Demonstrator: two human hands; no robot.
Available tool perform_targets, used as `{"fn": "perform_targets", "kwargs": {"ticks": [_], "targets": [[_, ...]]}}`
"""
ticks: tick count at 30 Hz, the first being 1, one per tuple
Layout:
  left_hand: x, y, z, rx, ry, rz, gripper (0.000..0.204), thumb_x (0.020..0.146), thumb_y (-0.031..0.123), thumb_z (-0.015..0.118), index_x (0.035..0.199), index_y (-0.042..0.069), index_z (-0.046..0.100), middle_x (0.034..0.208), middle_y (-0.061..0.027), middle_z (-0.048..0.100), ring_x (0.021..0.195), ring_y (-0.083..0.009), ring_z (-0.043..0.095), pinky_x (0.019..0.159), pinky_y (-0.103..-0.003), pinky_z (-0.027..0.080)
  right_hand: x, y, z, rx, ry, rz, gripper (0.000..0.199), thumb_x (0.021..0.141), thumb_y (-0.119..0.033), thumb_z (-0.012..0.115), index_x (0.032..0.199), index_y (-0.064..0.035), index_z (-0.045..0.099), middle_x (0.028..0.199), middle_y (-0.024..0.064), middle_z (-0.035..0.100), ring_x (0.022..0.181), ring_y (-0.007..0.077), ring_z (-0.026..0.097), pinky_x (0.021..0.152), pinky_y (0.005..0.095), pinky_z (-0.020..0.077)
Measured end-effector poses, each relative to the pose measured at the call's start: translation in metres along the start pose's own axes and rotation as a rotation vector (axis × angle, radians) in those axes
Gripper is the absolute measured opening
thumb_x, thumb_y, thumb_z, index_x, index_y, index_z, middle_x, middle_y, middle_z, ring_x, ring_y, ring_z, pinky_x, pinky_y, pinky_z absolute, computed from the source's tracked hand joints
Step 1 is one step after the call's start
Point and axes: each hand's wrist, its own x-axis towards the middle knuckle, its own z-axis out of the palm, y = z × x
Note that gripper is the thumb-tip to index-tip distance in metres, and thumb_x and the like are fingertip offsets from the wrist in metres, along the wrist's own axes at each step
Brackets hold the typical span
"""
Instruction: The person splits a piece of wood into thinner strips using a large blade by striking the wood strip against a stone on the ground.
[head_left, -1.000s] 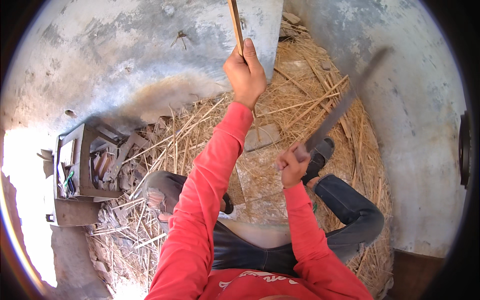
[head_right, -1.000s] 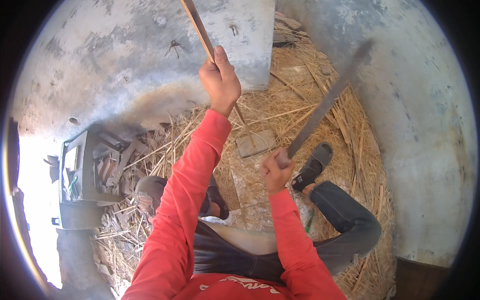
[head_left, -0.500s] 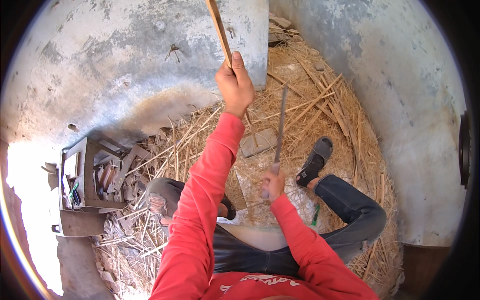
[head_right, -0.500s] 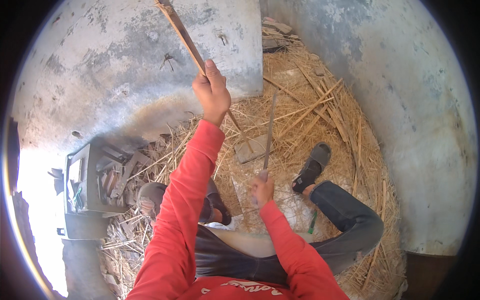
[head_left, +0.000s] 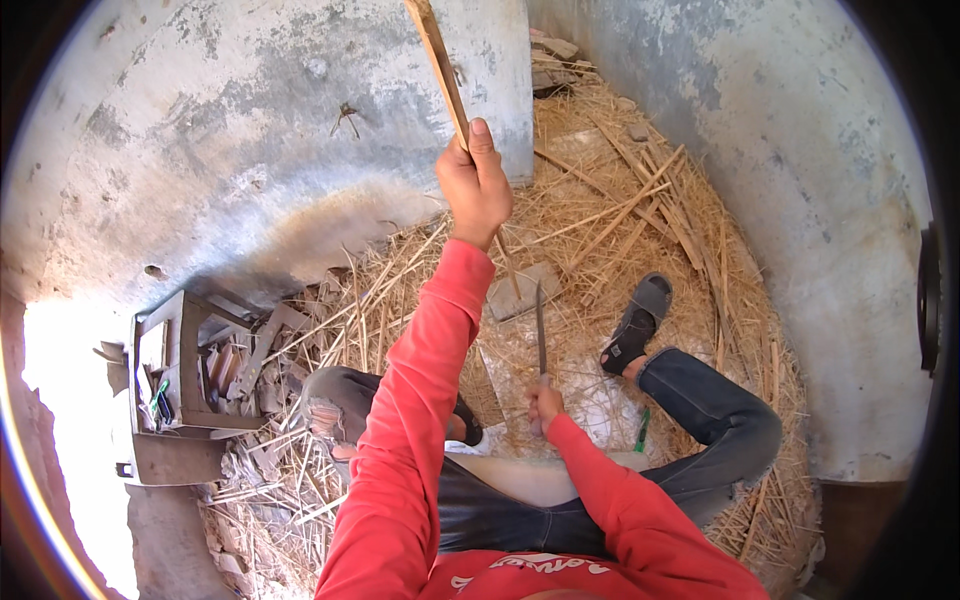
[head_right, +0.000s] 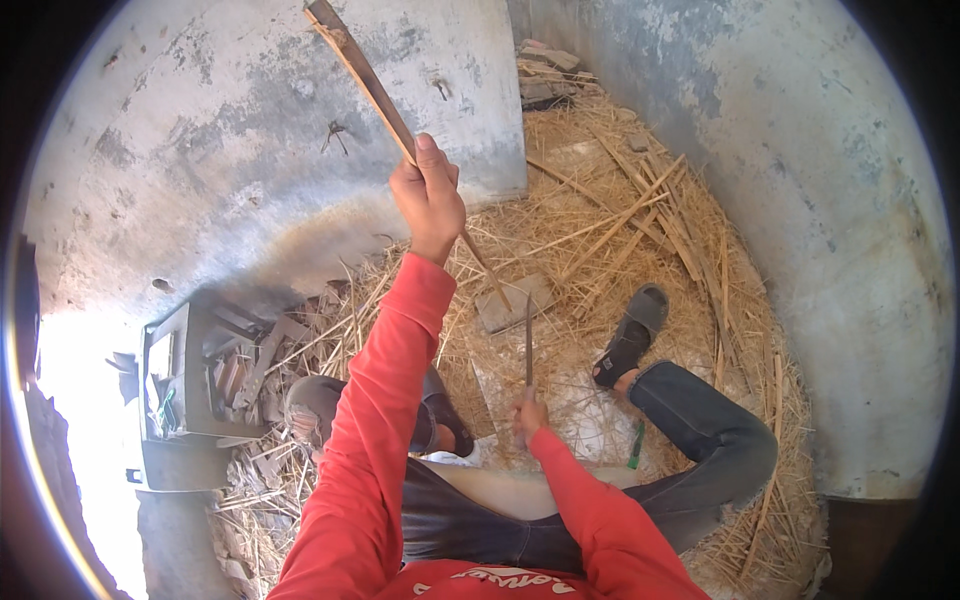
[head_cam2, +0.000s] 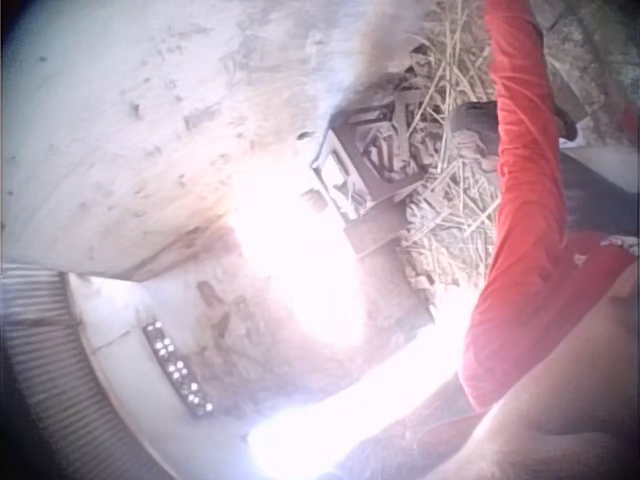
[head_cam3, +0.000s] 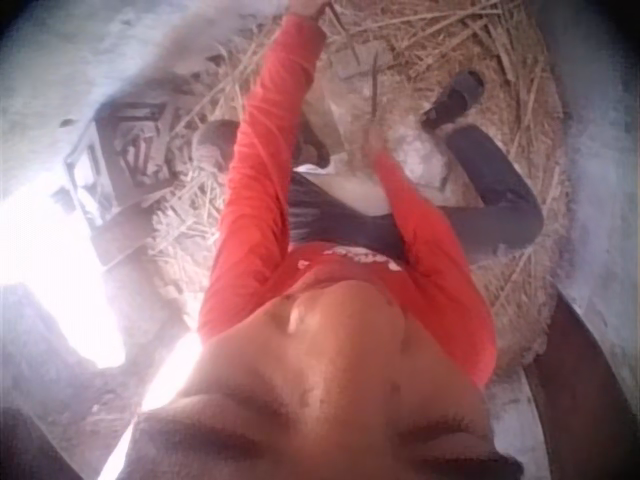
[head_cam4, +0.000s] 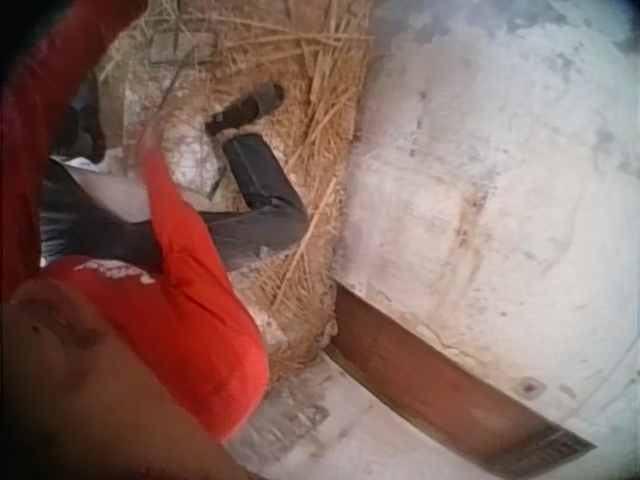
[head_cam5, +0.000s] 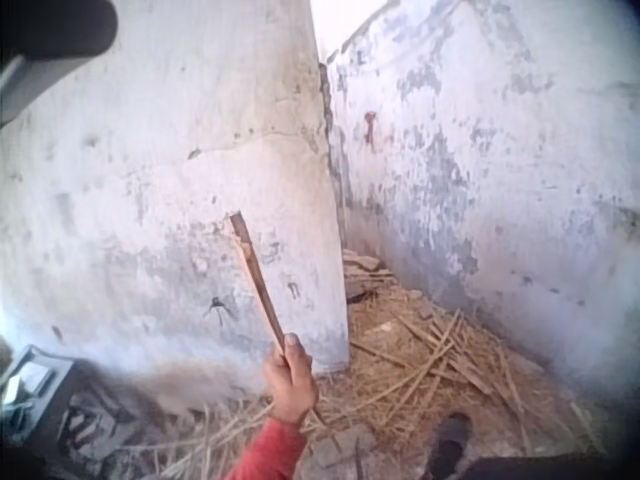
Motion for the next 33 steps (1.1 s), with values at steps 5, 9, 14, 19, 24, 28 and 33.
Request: {"fn": "perform_targets", "kwargs": {"ticks": [5, 9, 14, 19, 24, 28, 33], "targets": [[0.005, -0.007, -0.010, -0.023, 0.052, -0.028, 0.051, 0.107, 0.035, 0.046, 0.064, 0.012, 0.033, 0.056, 0.0064, 0.034, 0.049, -0.0025, 0.027, 0.043, -0.025, 0.020, -0.050, -0.107, 0.050, 0.175, -0.142, -0.439, 0.019, 0.084, -0.010, 0.061, 0.072, -0.0099, 0.047, 0.054, -0.0013, 0.042, 0.040, 0.0100, 0.036, 0.038, 0.0289, 0.0287], [0.010, -0.012, -0.010, -0.003, 0.065, 0.000, 0.051, 0.107, 0.036, 0.047, 0.064, 0.011, 0.034, 0.055, 0.0062, 0.034, 0.049, -0.0027, 0.027, 0.043, -0.025, 0.021, -0.046, -0.095, 0.059, 0.246, -0.259, -0.660, 0.017, 0.082, -0.009, 0.063, 0.072, -0.0086, 0.049, 0.054, -0.0007, 0.043, 0.042, 0.0103, 0.038, 0.039, 0.0287, 0.0301], [0.008, -0.010, 0.008, 0.133, 0.065, 0.078, 0.049, 0.107, 0.035, 0.047, 0.066, 0.011, 0.035, 0.055, 0.0060, 0.033, 0.048, -0.0030, 0.027, 0.043, -0.025, 0.022, 0.017, 0.026, 0.012, 0.027, -0.056, 0.004, 0.015, 0.084, -0.010, 0.060, 0.071, -0.0052, 0.055, 0.054, 0.0023, 0.046, 0.040, 0.0131, 0.041, 0.038, 0.0301, 0.0333], [0.006, -0.011, -0.009, -0.025, 0.071, 0.034, 0.047, 0.107, 0.035, 0.047, 0.068, 0.011, 0.035, 0.054, 0.0060, 0.033, 0.047, -0.0029, 0.028, 0.043, -0.025, 0.021, 0.002, 0.012, 0.014, -0.039, 0.020, 0.056, 0.014, 0.083, -0.010, 0.062, 0.071, -0.0054, 0.055, 0.054, 0.0014, 0.046, 0.039, 0.0123, 0.041, 0.036, 0.0296, 0.0326], [0.012, -0.015, -0.034, -0.040, 0.110, -0.003, 0.047, 0.107, 0.035, 0.047, 0.068, 0.012, 0.033, 0.053, 0.0058, 0.032, 0.046, -0.0028, 0.027, 0.042, -0.025, 0.020, -0.023, -0.042, 0.043, 0.004, -0.063, -0.395, 0.017, 0.082, -0.007, 0.063, 0.071, -0.0072, 0.050, 0.056, 0.0014, 0.047, 0.041, 0.0116, 0.042, 0.038, 0.0282, 0.0321], [0.017, -0.013, -0.038, -0.049, 0.108, -0.016, 0.047, 0.107, 0.035, 0.046, 0.068, 0.012, 0.033, 0.052, 0.0059, 0.032, 0.045, -0.0028, 0.026, 0.042, -0.025, 0.020, -0.004, -0.021, 0.046, 0.068, -0.018, -0.553, 0.017, 0.083, -0.007, 0.062, 0.071, -0.0077, 0.051, 0.056, 0.0017, 0.047, 0.042, 0.0122, 0.042, 0.038, 0.0295, 0.0330], [0.011, -0.013, -0.031, -0.015, 0.083, 0.022, 0.047, 0.108, 0.036, 0.045, 0.068, 0.012, 0.033, 0.052, 0.0057, 0.032, 0.045, -0.0027, 0.026, 0.042, -0.025, 0.020, 0.032, 0.034, -0.006, -0.152, -0.044, 0.167, 0.013, 0.085, -0.010, 0.061, 0.074, -0.0064, 0.055, 0.055, 0.0024, 0.045, 0.042, 0.0137, 0.042, 0.038, 0.0312, 0.0339]]}}
